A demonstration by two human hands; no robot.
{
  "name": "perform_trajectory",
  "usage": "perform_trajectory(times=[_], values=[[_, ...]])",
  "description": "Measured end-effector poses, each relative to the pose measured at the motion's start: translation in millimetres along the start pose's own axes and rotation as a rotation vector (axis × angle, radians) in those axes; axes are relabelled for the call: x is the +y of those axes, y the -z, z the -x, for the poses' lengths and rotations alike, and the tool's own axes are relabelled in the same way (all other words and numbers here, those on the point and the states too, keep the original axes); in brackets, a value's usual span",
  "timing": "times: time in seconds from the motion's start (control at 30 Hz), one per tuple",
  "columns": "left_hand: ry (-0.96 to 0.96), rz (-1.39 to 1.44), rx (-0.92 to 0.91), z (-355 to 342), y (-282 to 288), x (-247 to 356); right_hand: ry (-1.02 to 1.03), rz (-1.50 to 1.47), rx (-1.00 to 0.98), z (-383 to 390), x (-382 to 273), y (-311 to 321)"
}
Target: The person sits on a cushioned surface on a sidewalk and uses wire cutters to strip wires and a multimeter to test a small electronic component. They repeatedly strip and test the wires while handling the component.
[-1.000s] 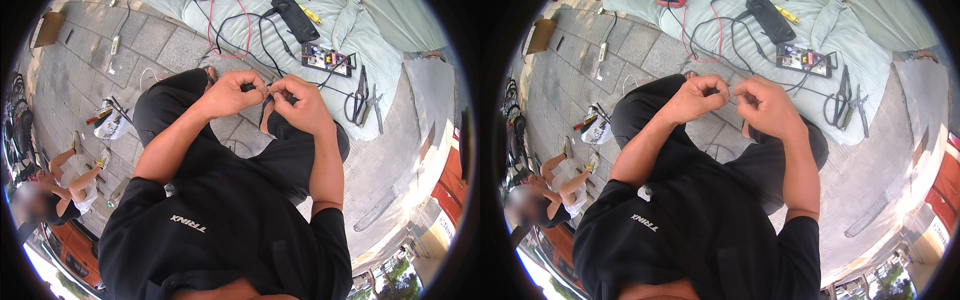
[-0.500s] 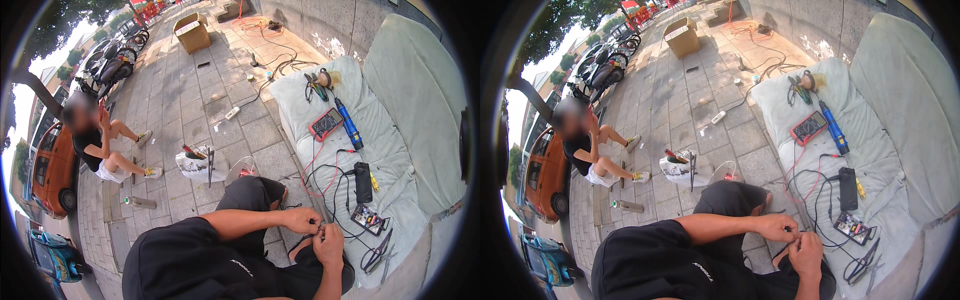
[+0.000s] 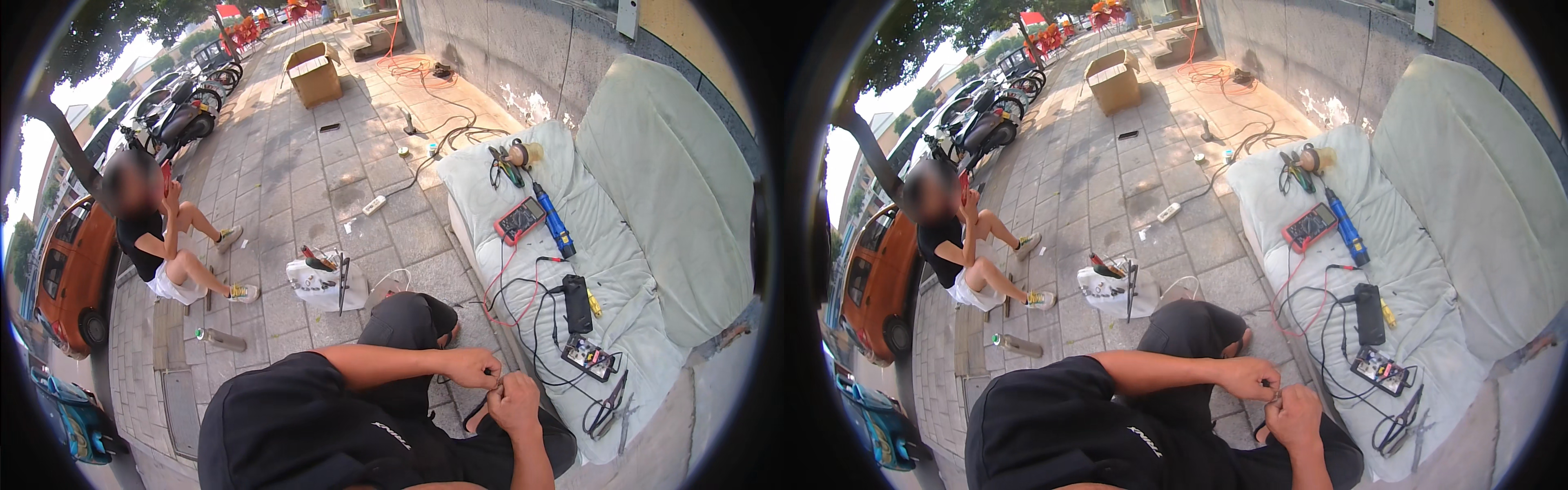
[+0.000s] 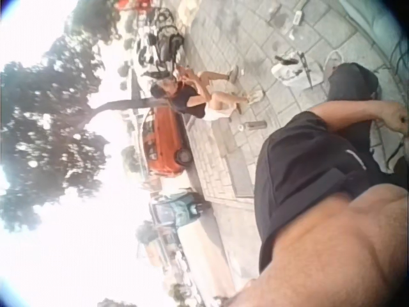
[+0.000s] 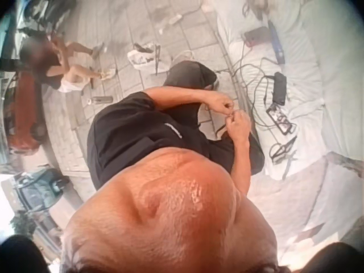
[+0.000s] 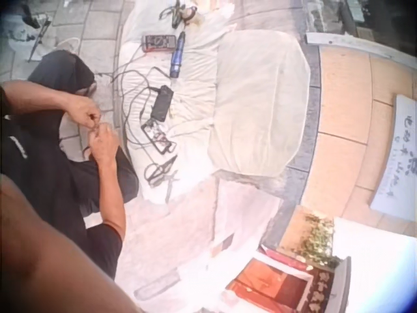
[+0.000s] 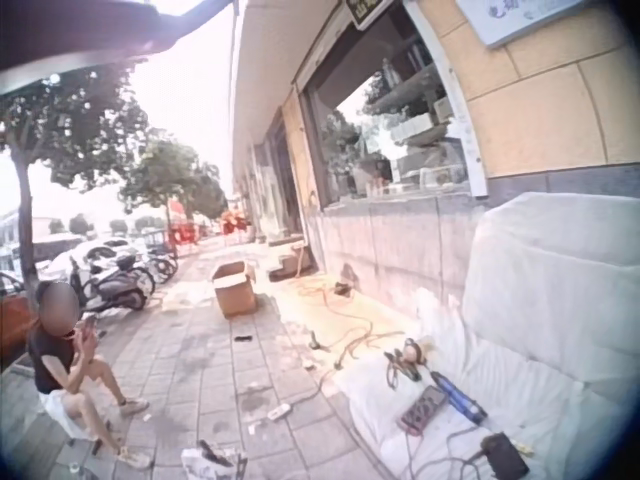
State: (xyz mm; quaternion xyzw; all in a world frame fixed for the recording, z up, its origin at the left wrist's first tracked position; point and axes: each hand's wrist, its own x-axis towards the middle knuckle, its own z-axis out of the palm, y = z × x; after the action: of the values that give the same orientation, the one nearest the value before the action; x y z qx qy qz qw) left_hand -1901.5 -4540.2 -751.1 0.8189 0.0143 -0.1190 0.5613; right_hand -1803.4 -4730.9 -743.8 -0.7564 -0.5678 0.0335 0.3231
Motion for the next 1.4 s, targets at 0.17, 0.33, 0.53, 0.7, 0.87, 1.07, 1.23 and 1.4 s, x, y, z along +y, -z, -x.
perform_trajectory(times=[0.17, 0.33, 0.53, 0.7, 0.87, 1.07, 1.23, 1.4], values=[[0.017, 0.024, -0.023, 42.7, -18.1, -9.9, 0.106, -0.018, 0.049, 28.7, -22.8, -29.4], [0.095, 0.208, -0.092, 74.5, -43.0, -16.6, 0.044, -0.018, 0.065, 58.6, -55.9, -29.6], [-0.023, -0.002, -0.047, 98.7, -44.0, 9.2, 0.029, -0.067, 0.108, 76.4, -73.0, -12.7], [-0.183, -0.12, -0.083, 105.8, -59.4, 18.8, -0.138, -0.161, 0.054, 100.0, -85.2, -2.0], [-0.27, 0.01, -0.069, 95.5, -69.2, 25.2, -0.526, -0.626, 0.016, 111.6, -83.5, 14.6], [-0.165, 0.091, 0.012, 91.9, -69.0, 23.6, -0.73, -0.881, 0.072, 112.5, -69.9, 10.3], [-0.129, 0.221, 0.131, 86.3, -67.0, -1.2, -0.814, -0.693, 0.349, 118.6, -27.9, 47.0], [-0.064, 0.514, 0.296, 71.9, -68.2, -30.4, -1.115, 0.111, 0.37, 136.3, 42.5, 133.8]])
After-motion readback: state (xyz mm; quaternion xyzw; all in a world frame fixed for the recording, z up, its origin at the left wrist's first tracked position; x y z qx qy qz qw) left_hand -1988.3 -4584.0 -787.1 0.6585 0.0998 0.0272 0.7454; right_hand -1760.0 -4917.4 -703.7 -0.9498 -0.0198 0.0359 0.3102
